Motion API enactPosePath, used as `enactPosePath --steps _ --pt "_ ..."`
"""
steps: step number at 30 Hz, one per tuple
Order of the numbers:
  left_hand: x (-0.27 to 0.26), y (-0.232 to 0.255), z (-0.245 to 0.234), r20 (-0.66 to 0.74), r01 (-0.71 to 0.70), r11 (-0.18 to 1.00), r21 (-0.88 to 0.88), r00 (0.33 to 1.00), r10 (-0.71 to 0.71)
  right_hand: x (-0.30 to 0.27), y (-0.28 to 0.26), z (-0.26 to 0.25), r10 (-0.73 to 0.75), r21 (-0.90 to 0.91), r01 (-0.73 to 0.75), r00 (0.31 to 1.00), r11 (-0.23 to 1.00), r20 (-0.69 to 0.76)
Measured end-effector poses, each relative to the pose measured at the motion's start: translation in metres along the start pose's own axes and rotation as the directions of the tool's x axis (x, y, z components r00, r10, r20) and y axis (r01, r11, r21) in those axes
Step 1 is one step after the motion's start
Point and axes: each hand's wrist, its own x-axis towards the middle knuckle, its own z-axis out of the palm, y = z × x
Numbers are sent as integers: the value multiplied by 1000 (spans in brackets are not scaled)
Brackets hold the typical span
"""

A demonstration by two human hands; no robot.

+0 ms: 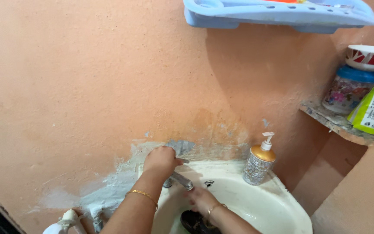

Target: The person cleans a bathroom sink and faucet using a black scrubbing brush and liquid soap, rinsing with water and wiping parts with their hands.

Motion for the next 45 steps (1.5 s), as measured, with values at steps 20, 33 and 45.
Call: enactPosePath --steps 20,33,45 --pt "-12 16 214 209 251 -61 -966 620 -757 78 22 47 551 957 -229 782 -180 291" --pt "11 6 247 558 339 -697 -632 823 -106 46 -5 27 326 354 -143 778 924 -537" --pt "8 -24 267 525 225 -620 -752 773 -357 52 -43 37 240 146 -191 754 971 -611"
